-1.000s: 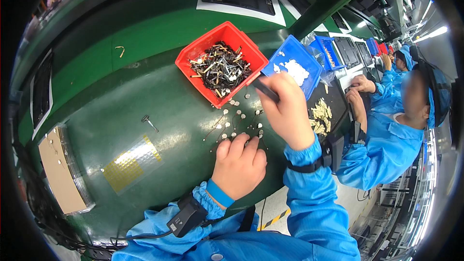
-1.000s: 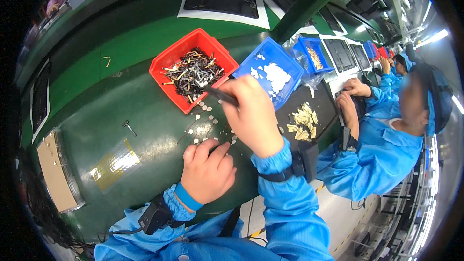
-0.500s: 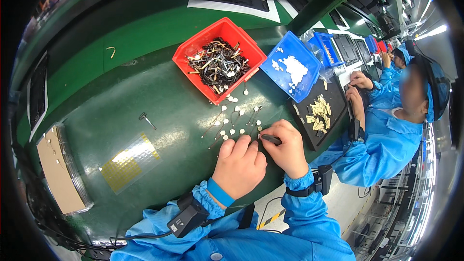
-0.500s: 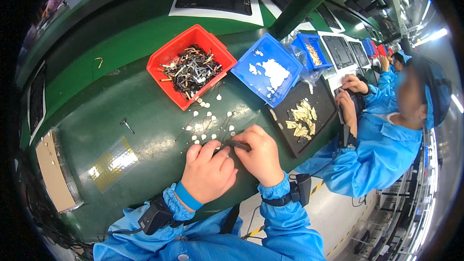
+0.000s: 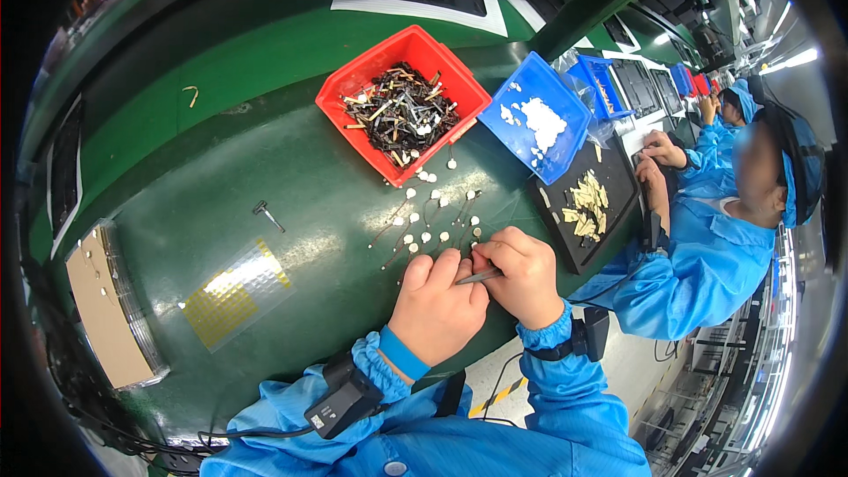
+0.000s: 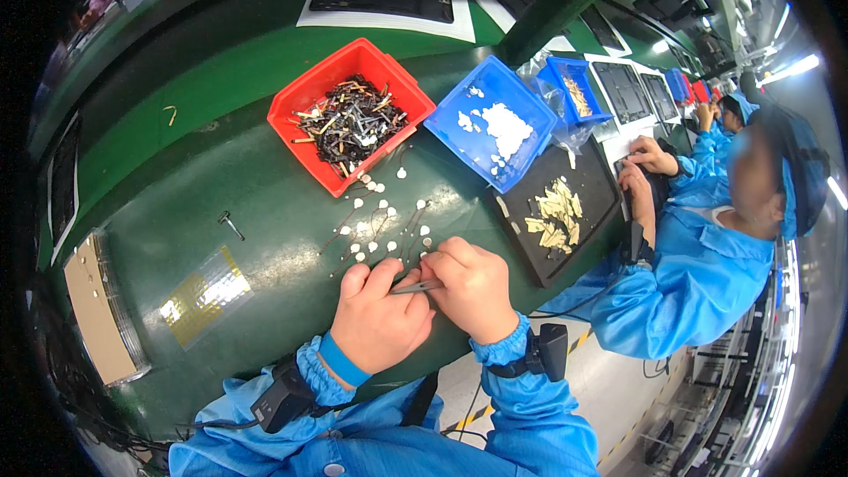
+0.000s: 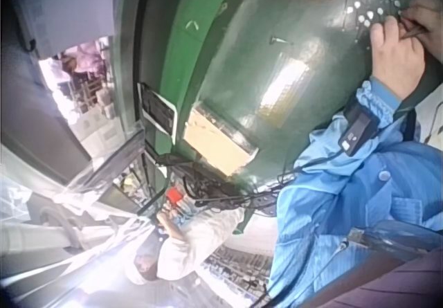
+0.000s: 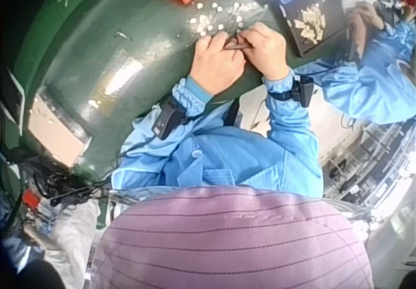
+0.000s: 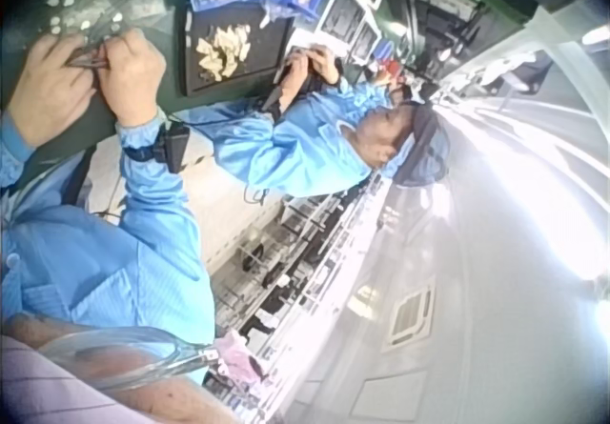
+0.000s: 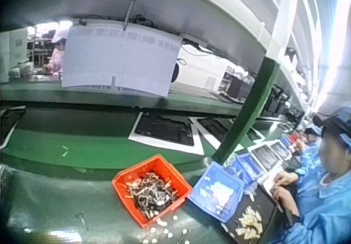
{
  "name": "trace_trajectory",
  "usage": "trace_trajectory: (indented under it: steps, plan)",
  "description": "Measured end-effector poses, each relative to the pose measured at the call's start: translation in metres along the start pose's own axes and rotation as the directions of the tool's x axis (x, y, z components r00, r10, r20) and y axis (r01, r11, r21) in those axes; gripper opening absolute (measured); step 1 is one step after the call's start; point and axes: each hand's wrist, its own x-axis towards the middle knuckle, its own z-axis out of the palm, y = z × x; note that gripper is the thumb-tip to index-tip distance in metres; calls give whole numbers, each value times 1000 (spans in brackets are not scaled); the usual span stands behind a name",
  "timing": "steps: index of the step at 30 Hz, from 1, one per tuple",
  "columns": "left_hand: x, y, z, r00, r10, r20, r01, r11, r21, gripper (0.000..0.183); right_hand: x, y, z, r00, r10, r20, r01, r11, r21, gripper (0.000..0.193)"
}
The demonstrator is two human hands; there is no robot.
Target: The person assembles an electronic chassis by hand, attaching components to a tablet case using screws from component bins, a manual screwdriver, and adhesive tape.
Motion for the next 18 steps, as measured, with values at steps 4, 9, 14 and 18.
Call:
trace_trajectory:
  steps: [4, 9, 14, 18]
  plan:
    - [-4, 1, 0, 997, 17, 77, -22, 997, 76, 15, 5, 3, -3, 990, 122, 71, -132, 978, 159, 19]
    - [-1, -2, 5, 996, 21, 83, -27, 997, 78, 17, 26, 17, -19, 978, 205, -38, -199, 971, 132, 18]
    - [-2, -2, 0, 998, 20, 59, -23, 998, 52, 19, 102, -1, -24, 975, 3, -223, 26, 992, 126, 15]
    - [3, 0, -1, 1000, 16, 21, -16, 1000, 17, 20, 129, 11, 0, 982, -52, -181, 61, 997, 42, 16]
